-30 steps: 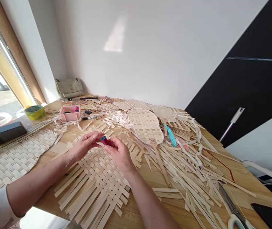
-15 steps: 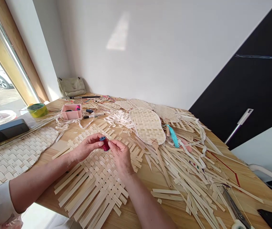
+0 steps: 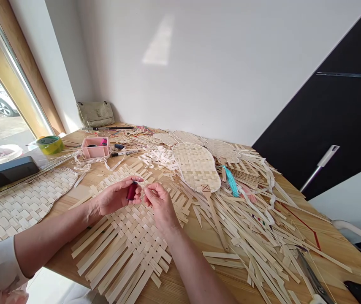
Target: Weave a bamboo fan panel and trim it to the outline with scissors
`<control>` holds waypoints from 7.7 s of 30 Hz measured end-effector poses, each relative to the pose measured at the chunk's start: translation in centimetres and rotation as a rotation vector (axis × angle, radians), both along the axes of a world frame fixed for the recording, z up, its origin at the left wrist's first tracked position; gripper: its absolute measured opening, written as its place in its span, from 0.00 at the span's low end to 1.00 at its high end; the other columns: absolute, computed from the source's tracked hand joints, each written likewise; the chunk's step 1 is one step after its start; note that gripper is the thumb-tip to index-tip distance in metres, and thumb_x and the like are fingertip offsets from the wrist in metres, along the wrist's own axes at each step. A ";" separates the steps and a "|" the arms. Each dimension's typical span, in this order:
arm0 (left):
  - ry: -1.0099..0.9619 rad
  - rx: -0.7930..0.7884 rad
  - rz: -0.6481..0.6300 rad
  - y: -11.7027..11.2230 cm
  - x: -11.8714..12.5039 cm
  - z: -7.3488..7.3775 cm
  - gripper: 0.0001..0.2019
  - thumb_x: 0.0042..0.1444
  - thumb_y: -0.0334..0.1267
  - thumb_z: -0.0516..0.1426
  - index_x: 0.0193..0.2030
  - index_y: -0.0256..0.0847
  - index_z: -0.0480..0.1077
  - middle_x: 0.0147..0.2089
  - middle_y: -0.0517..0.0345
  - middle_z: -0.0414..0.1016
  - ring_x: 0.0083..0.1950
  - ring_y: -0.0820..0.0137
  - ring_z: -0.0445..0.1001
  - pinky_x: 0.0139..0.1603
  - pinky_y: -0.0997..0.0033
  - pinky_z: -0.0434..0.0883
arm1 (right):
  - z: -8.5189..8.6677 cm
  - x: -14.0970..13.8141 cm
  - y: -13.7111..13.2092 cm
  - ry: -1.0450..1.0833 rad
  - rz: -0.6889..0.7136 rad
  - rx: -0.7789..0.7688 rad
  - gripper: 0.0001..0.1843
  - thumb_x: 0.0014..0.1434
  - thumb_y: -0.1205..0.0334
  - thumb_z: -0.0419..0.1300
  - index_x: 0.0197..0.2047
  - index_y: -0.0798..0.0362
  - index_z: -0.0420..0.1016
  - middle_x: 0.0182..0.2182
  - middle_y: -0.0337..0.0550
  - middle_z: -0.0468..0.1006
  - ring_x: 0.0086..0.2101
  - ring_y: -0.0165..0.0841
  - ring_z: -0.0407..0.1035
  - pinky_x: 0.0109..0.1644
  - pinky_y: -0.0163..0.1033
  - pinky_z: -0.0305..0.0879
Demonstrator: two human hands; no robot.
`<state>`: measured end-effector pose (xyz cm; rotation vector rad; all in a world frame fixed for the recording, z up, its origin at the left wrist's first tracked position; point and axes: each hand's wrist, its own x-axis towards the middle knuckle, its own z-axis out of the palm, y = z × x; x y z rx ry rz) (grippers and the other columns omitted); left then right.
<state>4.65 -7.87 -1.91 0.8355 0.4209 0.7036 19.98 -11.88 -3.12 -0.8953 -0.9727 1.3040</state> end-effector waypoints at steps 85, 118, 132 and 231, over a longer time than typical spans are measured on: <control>0.221 0.191 0.057 0.6 -0.2 -0.7 0.17 0.43 0.38 0.66 0.40 0.37 0.73 0.31 0.60 0.70 0.32 0.76 0.69 0.38 0.75 0.65 | 2.4 7.1 0.0 -0.536 -0.465 0.175 0.11 0.49 0.52 0.60 0.25 0.50 0.68 0.20 0.35 0.66 0.24 0.30 0.59 0.30 0.37 0.57; 0.138 0.249 -0.152 -0.1 -0.4 -0.2 0.16 0.44 0.36 0.66 0.42 0.37 0.74 0.34 0.57 0.74 0.33 0.73 0.72 0.38 0.74 0.66 | 3.4 1.7 -6.5 -0.405 0.016 -0.233 0.27 0.49 0.59 0.62 0.53 0.47 0.66 0.50 0.45 0.71 0.35 0.33 0.72 0.30 0.35 0.64; 0.006 0.122 -0.290 -0.4 -0.5 -0.2 0.14 0.50 0.36 0.61 0.44 0.39 0.69 0.36 0.54 0.72 0.35 0.70 0.73 0.43 0.66 0.67 | 1.9 1.2 -5.2 -0.539 -0.093 -0.150 0.16 0.49 0.49 0.57 0.23 0.54 0.67 0.17 0.32 0.62 0.19 0.24 0.54 0.23 0.31 0.51; 0.251 0.866 0.318 0.6 -0.5 0.9 0.17 0.46 0.49 0.62 0.24 0.35 0.67 0.26 0.59 0.65 0.30 0.74 0.64 0.34 0.73 0.62 | 2.5 -1.4 -4.9 -0.781 -0.276 0.225 0.09 0.53 0.63 0.58 0.39 0.48 0.73 0.31 0.37 0.76 0.31 0.32 0.69 0.36 0.37 0.64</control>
